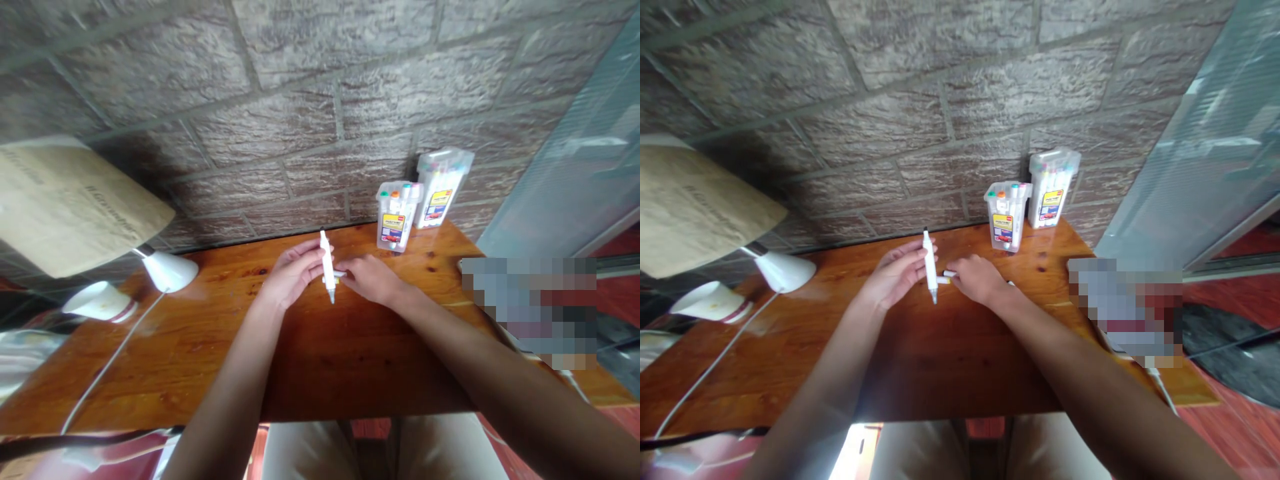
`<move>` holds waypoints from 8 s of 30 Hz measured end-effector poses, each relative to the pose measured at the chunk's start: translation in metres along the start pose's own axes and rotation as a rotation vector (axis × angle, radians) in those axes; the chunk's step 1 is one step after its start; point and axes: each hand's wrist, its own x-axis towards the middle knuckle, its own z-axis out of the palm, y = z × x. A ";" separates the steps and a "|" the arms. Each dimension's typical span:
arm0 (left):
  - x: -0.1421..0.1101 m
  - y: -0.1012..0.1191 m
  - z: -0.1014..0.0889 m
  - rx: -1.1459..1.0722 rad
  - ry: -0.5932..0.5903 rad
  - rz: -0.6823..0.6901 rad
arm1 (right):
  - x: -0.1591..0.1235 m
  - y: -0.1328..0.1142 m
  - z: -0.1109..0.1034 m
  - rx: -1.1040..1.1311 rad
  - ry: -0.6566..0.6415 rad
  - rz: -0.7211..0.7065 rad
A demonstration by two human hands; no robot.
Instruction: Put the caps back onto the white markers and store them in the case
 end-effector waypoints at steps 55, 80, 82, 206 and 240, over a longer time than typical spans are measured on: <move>-0.007 -0.013 0.016 -0.009 -0.134 0.004 | 0.005 -0.006 -0.046 1.864 0.304 0.139; -0.007 -0.017 0.015 0.064 -0.237 0.100 | 0.005 -0.004 -0.044 1.864 0.213 0.234; -0.008 -0.016 0.016 0.051 -0.210 0.090 | 0.006 -0.003 -0.042 1.844 0.228 0.233; 0.008 -0.023 0.017 -0.243 0.248 -0.039 | -0.001 -0.017 -0.021 0.566 0.654 -0.120; 0.006 -0.020 0.017 -0.281 0.135 -0.035 | 0.000 -0.016 -0.026 0.878 0.667 0.006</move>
